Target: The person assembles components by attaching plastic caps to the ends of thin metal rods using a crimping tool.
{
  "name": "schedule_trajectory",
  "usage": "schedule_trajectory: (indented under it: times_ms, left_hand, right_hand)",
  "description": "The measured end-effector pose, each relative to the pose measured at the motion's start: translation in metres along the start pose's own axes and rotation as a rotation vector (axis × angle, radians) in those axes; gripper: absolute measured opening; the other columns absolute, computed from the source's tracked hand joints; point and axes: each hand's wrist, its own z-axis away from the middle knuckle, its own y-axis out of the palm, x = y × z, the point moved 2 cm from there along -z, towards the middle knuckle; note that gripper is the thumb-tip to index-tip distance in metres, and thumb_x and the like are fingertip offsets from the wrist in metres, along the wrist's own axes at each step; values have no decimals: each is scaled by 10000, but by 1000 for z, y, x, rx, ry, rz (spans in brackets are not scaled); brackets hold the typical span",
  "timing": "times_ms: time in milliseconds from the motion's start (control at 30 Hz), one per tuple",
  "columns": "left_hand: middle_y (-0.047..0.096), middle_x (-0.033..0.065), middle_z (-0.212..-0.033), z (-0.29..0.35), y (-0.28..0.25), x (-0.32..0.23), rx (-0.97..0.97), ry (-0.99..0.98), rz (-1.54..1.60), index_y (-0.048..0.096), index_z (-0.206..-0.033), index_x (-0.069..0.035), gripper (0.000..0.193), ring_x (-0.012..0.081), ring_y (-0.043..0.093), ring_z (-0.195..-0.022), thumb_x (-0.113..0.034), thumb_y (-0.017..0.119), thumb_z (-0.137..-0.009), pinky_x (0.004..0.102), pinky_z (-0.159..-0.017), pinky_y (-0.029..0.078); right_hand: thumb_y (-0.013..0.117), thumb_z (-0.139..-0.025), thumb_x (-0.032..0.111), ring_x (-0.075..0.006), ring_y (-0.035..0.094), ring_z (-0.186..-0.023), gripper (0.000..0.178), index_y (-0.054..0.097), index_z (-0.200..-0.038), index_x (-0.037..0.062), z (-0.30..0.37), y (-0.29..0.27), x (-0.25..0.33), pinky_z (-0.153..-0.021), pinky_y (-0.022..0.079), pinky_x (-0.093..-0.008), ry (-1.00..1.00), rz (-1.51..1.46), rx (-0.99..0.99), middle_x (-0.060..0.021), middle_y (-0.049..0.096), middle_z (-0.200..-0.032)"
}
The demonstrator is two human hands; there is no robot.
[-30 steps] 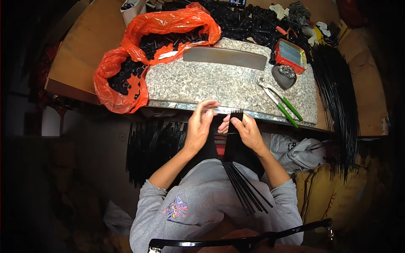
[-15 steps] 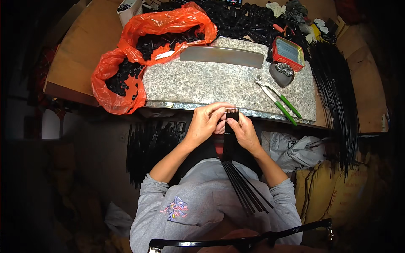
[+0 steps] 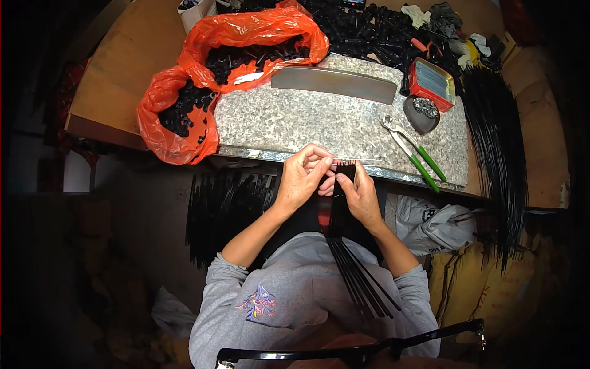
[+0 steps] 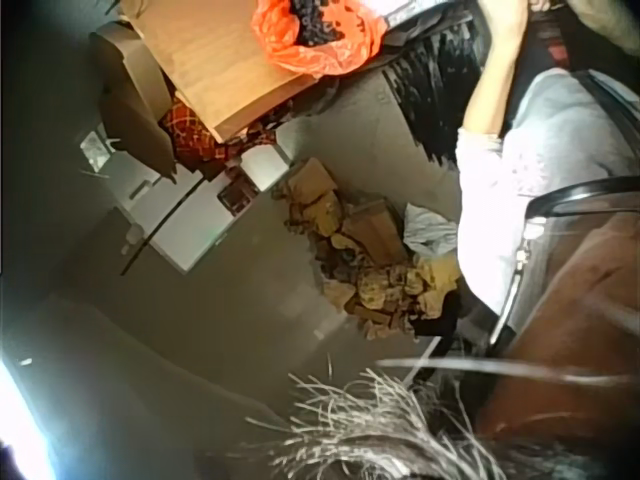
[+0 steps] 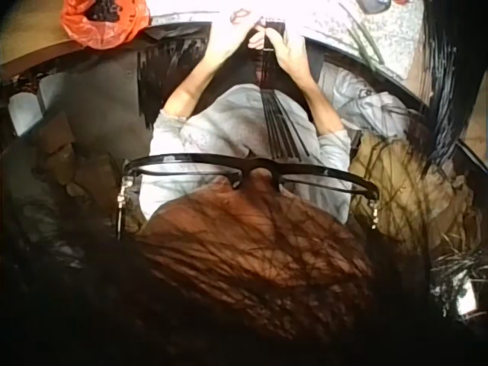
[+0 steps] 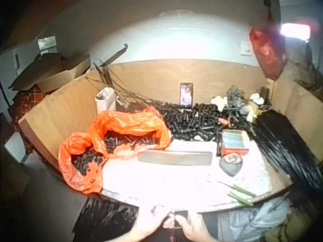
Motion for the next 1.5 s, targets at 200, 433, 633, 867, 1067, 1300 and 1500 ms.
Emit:
schedule_trajectory:
  times_ms: [200, 433, 633, 867, 1067, 1300, 1500]
  left_hand:
    - [593, 157, -959, -1, -8, -1, 37, 129, 46, 476, -1008, 15, 215, 150, 596, -791, -184, 444, -930, 266, -697, 487]
    - [596, 167, -720, -72, -88, -54, -522, 635, -833, 590, -842, 19, 145, 291, 588, -651, -96, 500, -840, 345, -620, 451]
    - [602, 176, -742, -154, -141, -58, -661, 447, -1330, 624, -742, -9, 206, 335, 564, -771, -207, 677, -716, 420, -674, 459]
    - [581, 175, -854, -160, -141, -72, -643, 544, -1521, 638, -795, 0, 198, 344, 550, -814, -125, 696, -653, 422, -719, 469]
    - [591, 152, -878, -90, -100, -74, -208, 375, -465, 481, -993, 30, 142, 205, 597, -708, -21, 480, -860, 286, -643, 501]
    - [571, 114, -914, -25, -30, 6, 252, -40, 337, 517, -938, -8, 213, 191, 577, -828, -217, 500, -900, 307, -728, 471]
    - [576, 31, -873, -22, -17, 27, 238, -81, 426, 546, -951, -33, 175, 113, 540, -814, -188, 558, -871, 277, -748, 441]
  right_hand:
    - [378, -924, 54, -206, 626, -655, 160, 417, -1010, -75, -2, -1, 1, -605, 524, -281, 23, 104, 37, -176, 618, -780]
    - [371, -932, 90, -196, 609, -692, 176, 353, -1042, -47, 5, 0, 6, -663, 498, -292, 85, 28, 46, -164, 602, -817]
    - [359, -944, 137, -121, 481, -595, 113, 362, -963, 26, -1, 4, 0, -596, 428, -253, 74, 57, -5, -55, 475, -686]
    - [345, -952, 165, -120, 477, -598, 188, 361, -1054, 8, 0, -2, -9, -595, 429, -253, 19, 74, -28, -54, 472, -699]
    - [386, -939, 165, -163, 590, -645, 185, 392, -998, -10, 9, -3, -6, -632, 496, -276, 136, 44, -17, -107, 574, -729]
    - [419, -930, 163, -185, 617, -710, 240, 454, -1036, -50, 16, -5, 1, -672, 505, -289, 67, 21, 35, -146, 613, -799]
    - [430, -930, 170, -184, 619, -738, 265, 458, -1077, -49, 16, -9, -1, -710, 502, -289, 84, 24, 41, -140, 618, -818]
